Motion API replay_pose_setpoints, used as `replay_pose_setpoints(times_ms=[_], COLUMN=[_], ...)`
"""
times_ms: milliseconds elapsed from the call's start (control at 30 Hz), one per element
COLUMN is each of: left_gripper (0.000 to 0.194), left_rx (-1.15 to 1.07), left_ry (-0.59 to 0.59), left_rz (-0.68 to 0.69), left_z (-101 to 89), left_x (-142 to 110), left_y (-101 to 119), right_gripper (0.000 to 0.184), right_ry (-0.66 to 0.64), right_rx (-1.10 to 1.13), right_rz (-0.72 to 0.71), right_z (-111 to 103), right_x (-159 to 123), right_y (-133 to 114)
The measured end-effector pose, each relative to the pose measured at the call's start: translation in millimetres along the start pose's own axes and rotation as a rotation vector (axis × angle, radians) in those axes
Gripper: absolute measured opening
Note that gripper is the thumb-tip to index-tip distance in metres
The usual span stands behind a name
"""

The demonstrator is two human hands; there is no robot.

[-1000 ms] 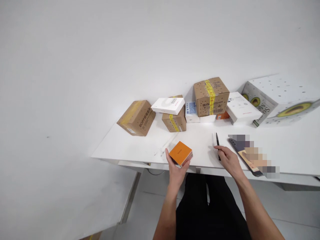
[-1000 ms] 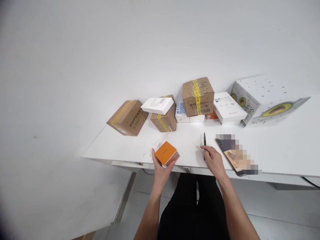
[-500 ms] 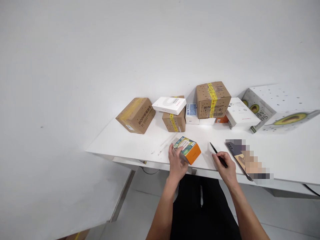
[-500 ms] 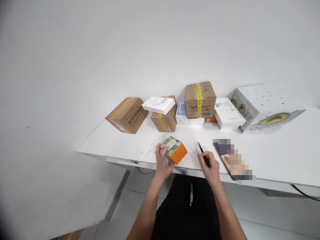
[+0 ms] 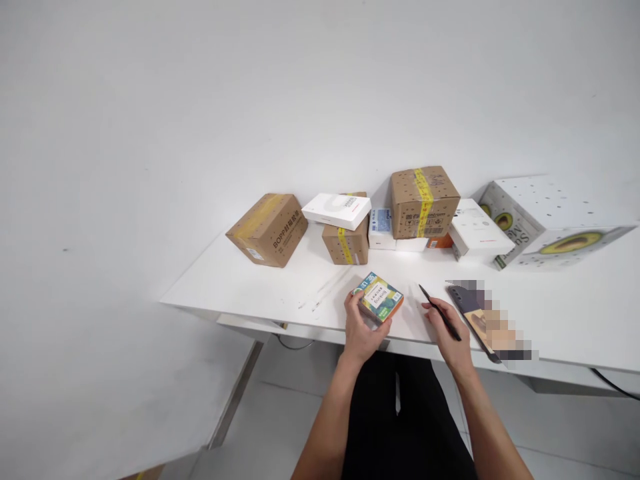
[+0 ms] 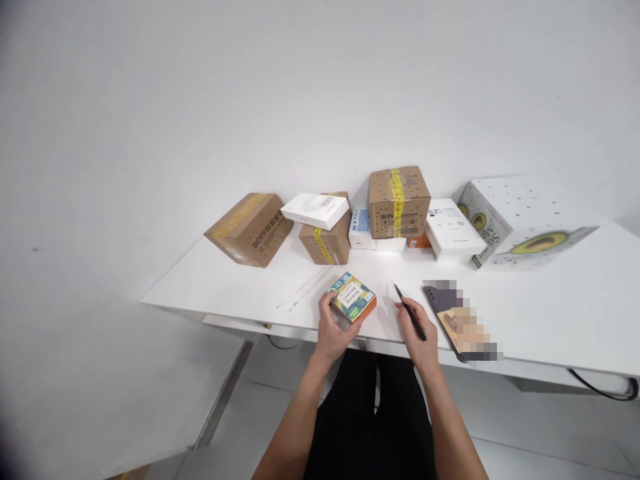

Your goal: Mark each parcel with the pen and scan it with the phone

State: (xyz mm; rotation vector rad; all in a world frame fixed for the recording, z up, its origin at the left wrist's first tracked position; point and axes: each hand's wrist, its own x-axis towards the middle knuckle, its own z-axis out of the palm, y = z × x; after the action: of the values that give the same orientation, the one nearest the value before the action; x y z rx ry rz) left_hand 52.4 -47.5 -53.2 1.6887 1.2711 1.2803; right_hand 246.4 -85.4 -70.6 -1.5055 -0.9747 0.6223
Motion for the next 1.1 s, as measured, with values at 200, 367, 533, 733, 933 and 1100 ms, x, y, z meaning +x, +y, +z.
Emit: replay_pose_setpoints(times_ms=[200, 367, 533, 733, 933, 1100], left_gripper=[0.107, 0.114, 0.111, 0.11, 0.105, 0.099], left_rx=[-0.224, -0.252, -0.295, -0.299, -0.303, -0.316], left_ry=[-0.324, -0.307, -0.252, -0.235, -0.249, -0.283], left_rz=[-0.098, -0.131, -0.098, -0.087, -0.124, -0.075], left_z=[-23.7, -23.5, -17.4, -20.4, -20.5, -20.2], left_x=[2, 2, 2, 1, 3, 4], left_y=[0, 0, -11, -18, -11, -9], right_gripper=[0.025, 0.024, 0.028, 0.024, 0.023, 0.025], right_ry=[0.198, 0.197, 0.017, -0.182, -0.15, -0.119], right_rx=[0.178, 0.396, 0.386, 0.401, 0.251, 0.071], right_rz=[0.081, 0.041, 0.01, 0.053, 0.059, 0.023], right_z=[10, 28, 48, 70, 79, 77], right_x=[8, 16, 26, 33, 29, 26], right_y=[-15, -37, -65, -93, -85, -81])
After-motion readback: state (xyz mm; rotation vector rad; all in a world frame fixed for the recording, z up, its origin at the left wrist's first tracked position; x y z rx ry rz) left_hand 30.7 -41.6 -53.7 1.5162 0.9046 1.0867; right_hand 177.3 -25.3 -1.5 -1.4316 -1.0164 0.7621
